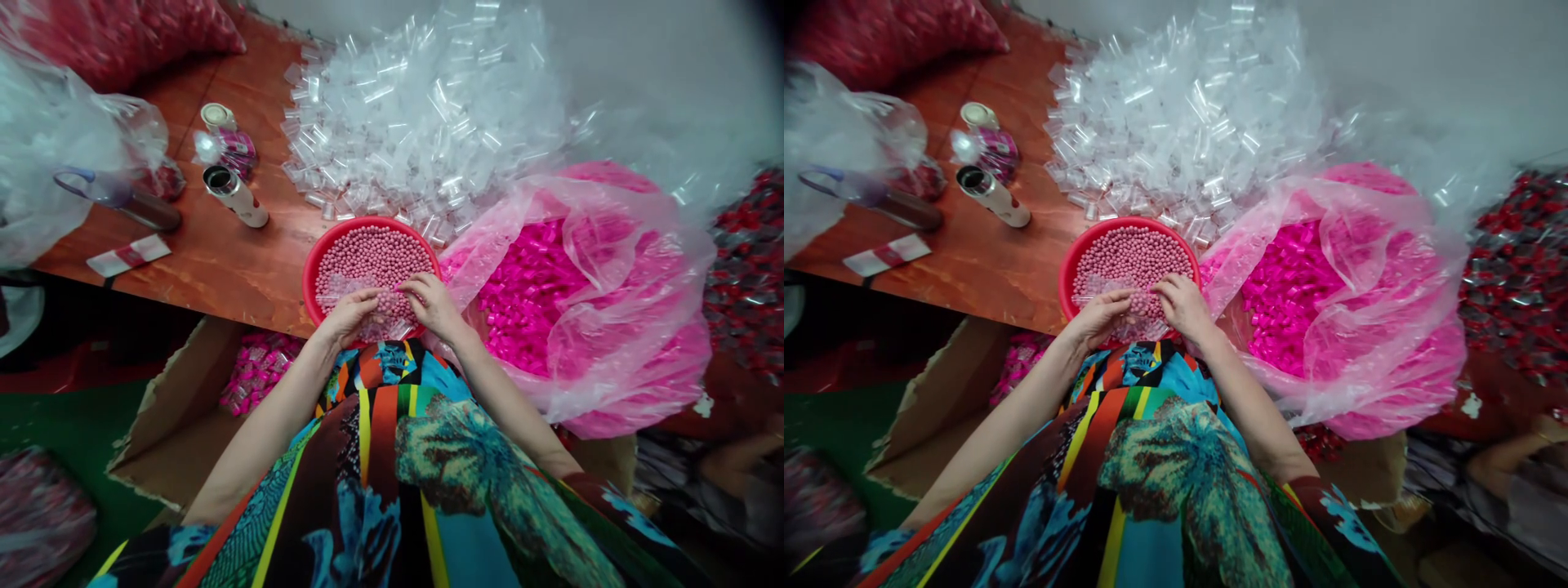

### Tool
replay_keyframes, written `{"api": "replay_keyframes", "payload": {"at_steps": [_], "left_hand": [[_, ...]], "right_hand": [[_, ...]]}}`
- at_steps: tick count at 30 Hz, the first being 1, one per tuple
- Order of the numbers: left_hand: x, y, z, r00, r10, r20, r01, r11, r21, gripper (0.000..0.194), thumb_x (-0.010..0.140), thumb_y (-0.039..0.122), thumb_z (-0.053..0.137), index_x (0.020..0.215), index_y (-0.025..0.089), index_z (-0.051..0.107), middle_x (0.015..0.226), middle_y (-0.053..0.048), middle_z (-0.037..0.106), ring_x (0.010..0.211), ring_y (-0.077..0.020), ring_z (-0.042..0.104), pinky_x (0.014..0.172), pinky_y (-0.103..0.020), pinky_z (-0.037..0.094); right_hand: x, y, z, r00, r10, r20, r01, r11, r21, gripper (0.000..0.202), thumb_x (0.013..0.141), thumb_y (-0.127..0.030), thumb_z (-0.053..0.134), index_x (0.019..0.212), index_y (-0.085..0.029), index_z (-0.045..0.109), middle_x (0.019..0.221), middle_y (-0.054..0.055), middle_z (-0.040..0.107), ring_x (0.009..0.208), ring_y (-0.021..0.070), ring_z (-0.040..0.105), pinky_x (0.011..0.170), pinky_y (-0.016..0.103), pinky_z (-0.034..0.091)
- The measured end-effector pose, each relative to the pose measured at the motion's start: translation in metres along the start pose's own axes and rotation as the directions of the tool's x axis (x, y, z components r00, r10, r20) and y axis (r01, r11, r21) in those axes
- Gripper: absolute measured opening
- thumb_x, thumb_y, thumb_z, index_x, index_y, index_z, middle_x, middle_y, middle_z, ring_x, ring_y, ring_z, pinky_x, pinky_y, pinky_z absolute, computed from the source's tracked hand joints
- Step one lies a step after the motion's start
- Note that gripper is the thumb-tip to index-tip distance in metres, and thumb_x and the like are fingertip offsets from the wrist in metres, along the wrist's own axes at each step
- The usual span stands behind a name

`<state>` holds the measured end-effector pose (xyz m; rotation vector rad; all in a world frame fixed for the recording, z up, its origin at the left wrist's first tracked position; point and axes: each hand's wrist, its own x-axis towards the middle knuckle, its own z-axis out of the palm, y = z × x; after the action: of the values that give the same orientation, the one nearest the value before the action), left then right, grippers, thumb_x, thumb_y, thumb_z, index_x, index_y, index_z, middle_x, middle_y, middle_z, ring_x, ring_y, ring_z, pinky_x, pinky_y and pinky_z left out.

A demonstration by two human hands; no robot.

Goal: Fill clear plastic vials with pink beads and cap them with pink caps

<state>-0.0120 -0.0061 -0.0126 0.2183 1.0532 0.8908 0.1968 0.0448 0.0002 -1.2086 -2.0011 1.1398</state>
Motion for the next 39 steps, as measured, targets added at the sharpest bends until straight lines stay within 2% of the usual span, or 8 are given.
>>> {"api": "replay_keyframes", "payload": {"at_steps": [4,8,11,14,22,30,35,39], "left_hand": [[0.001,-0.003,0.001,1.000,0.004,0.011,-0.004,1.000,-0.026,0.019,0.086,0.011,0.077,0.103,0.019,0.073,0.093,-0.005,0.075,0.078,-0.0154,0.070,0.073,-0.028,0.060],[0.001,-0.009,0.005,0.999,0.015,0.052,-0.012,0.998,-0.055,0.022,0.084,0.016,0.083,0.102,0.018,0.070,0.089,-0.001,0.074,0.077,-0.0139,0.070,0.071,-0.025,0.058],[0.000,-0.013,0.008,0.998,0.031,0.061,-0.026,0.997,-0.078,0.031,0.080,0.020,0.089,0.103,0.017,0.069,0.085,0.001,0.073,0.073,-0.0128,0.068,0.066,-0.023,0.056],[-0.002,-0.015,0.009,0.999,0.023,0.045,-0.018,0.995,-0.093,0.035,0.077,0.023,0.091,0.102,0.017,0.068,0.088,-0.002,0.075,0.079,-0.0156,0.072,0.065,-0.022,0.055],[-0.007,-0.014,0.015,0.999,0.035,0.026,-0.033,0.997,-0.065,0.015,0.088,0.017,0.080,0.095,0.022,0.068,0.087,-0.001,0.073,0.075,-0.0145,0.071,0.065,-0.024,0.055],[-0.010,-0.017,0.025,0.986,0.165,-0.024,-0.166,0.986,-0.028,0.021,0.083,0.022,0.084,0.094,0.021,0.067,0.083,0.000,0.069,0.069,-0.0128,0.064,0.063,-0.025,0.050],[-0.014,-0.012,0.032,0.964,0.258,-0.065,-0.252,0.964,0.086,0.011,0.090,0.022,0.079,0.095,0.026,0.070,0.082,0.001,0.067,0.071,-0.0141,0.061,0.071,-0.029,0.055],[-0.017,-0.006,0.031,0.985,0.172,-0.005,-0.171,0.984,0.047,0.007,0.092,0.023,0.076,0.098,0.026,0.075,0.095,-0.002,0.073,0.076,-0.0153,0.064,0.074,-0.030,0.057]], "right_hand": [[-0.001,-0.003,0.009,0.967,0.199,-0.157,-0.167,0.966,0.198,0.016,0.094,-0.027,0.065,0.105,-0.023,0.077,0.111,0.008,0.075,0.107,0.0237,0.065,0.104,0.040,0.049],[-0.003,-0.008,0.020,0.941,0.312,-0.129,-0.245,0.894,0.375,0.022,0.091,-0.043,0.071,0.104,-0.027,0.077,0.109,0.005,0.078,0.102,0.0250,0.069,0.100,0.044,0.054],[-0.005,-0.013,0.026,0.956,0.260,-0.133,-0.206,0.923,0.324,0.019,0.090,-0.044,0.072,0.099,-0.029,0.078,0.103,0.003,0.077,0.100,0.0253,0.070,0.098,0.044,0.055],[-0.008,-0.016,0.027,0.969,0.202,-0.138,-0.162,0.953,0.257,0.019,0.094,-0.040,0.069,0.102,-0.026,0.079,0.104,0.004,0.077,0.101,0.0236,0.070,0.096,0.041,0.055],[-0.014,-0.010,0.025,0.973,0.181,-0.141,-0.140,0.955,0.263,0.014,0.094,-0.037,0.068,0.100,-0.035,0.080,0.104,0.002,0.078,0.101,0.0251,0.071,0.095,0.043,0.057],[-0.015,-0.022,0.016,0.991,0.086,-0.099,-0.062,0.971,0.232,0.018,0.096,-0.043,0.067,0.100,-0.032,0.081,0.096,0.005,0.075,0.097,0.0264,0.068,0.096,0.046,0.057],[-0.013,-0.033,0.008,0.997,0.011,-0.079,0.007,0.975,0.224,0.017,0.097,-0.040,0.067,0.104,-0.034,0.081,0.104,0.007,0.075,0.104,0.0281,0.068,0.100,0.049,0.057],[-0.011,-0.037,0.007,0.996,0.042,-0.075,-0.019,0.957,0.289,0.016,0.094,-0.040,0.069,0.103,-0.034,0.081,0.105,0.006,0.071,0.106,0.0266,0.067,0.101,0.047,0.058]]}}
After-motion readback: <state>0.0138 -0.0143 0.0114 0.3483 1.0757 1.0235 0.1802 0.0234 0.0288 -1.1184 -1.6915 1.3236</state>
